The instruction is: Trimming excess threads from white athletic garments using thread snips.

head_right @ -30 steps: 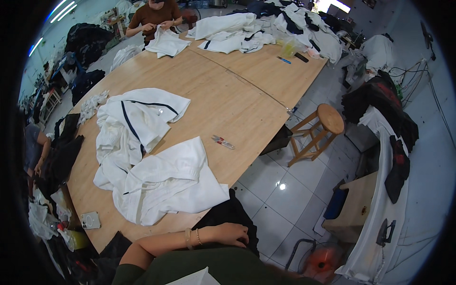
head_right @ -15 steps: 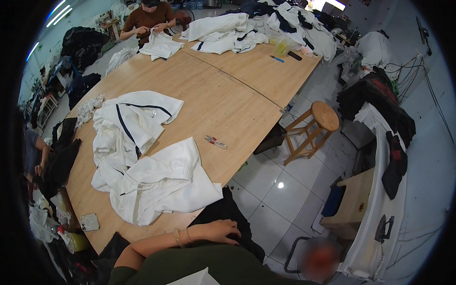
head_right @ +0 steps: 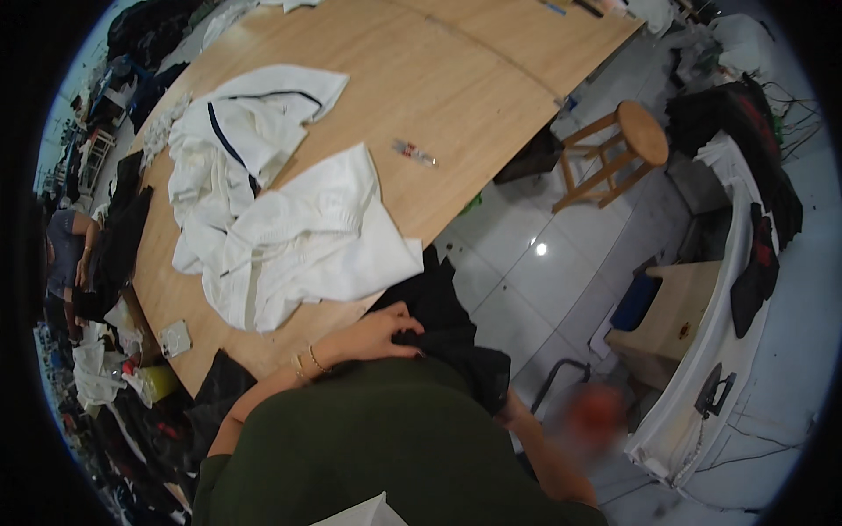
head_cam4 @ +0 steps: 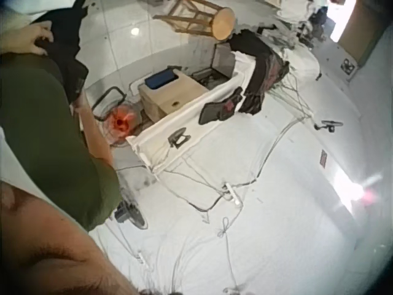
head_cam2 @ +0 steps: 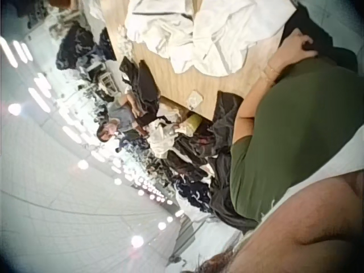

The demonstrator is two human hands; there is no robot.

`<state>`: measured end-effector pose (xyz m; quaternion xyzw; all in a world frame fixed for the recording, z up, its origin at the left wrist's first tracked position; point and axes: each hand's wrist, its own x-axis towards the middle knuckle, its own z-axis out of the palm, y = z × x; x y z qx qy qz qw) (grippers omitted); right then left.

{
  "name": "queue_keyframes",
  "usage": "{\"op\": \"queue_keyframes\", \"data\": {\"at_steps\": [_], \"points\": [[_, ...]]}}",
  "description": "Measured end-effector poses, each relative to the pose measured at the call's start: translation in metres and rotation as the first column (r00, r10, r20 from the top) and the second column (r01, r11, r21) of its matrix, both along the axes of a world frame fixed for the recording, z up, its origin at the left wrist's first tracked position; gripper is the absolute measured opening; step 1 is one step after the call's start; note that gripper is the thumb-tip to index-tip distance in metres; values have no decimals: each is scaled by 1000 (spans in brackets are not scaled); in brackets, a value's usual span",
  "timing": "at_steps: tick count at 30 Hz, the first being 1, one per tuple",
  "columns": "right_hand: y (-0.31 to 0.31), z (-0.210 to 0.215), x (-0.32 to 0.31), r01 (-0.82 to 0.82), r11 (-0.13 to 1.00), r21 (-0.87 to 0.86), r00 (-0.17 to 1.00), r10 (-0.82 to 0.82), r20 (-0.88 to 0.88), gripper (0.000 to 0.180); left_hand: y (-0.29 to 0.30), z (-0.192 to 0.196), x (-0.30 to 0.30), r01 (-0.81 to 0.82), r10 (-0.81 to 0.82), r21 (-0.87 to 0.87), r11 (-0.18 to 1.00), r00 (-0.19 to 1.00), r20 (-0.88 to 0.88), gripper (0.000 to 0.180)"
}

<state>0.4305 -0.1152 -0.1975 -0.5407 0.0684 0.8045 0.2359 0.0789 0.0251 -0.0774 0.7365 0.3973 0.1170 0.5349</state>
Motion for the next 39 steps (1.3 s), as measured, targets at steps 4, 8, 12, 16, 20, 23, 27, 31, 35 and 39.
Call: {"op": "queue_keyframes", "data": {"at_steps": [4, 8, 12, 16, 20, 23, 27, 31, 35, 39], "points": [[22, 64, -21, -65, 998, 3, 982, 64, 176, 55, -9, 21, -11, -159, 166, -88, 983, 982, 91, 28], [41, 61, -12, -97, 974, 206, 973, 50, 225, 41, -23, 41, -30, -256, 278, -201, 945, 957, 85, 28], [108, 85, -31, -320, 915, 247, 909, 222, 353, 31, -41, 54, -53, -399, 447, -441, 804, 895, 5, 25], [184, 95, -76, -494, 782, 379, 853, 352, 386, 23, -78, 58, -75, -597, 718, -526, 606, 695, 39, 28], [226, 106, -145, -563, 739, 371, 824, 463, 327, 24, -107, 56, -94, -551, 749, -687, 473, 663, -16, 35], [238, 95, -183, -598, 719, 355, 801, 558, 218, 26, -140, 53, -102, -515, 901, -787, 338, 419, 113, 37], [244, 87, -202, -726, 570, 385, 672, 709, 216, 24, -175, 44, -102, -403, 964, -889, 215, 232, 128, 31], [246, 112, -183, -781, 541, 311, 621, 723, 302, 26, -197, 45, -111, -426, 946, -891, 157, 323, 13, 26], [234, 140, -120, -713, 408, 570, 670, 637, 382, 27, -201, 32, -120, -427, 905, -889, 168, 423, -32, 25], [214, 164, -92, -826, 199, 528, 450, 797, 403, 32, -182, 17, -122, -513, 835, -754, 410, 544, 84, 23]]}}
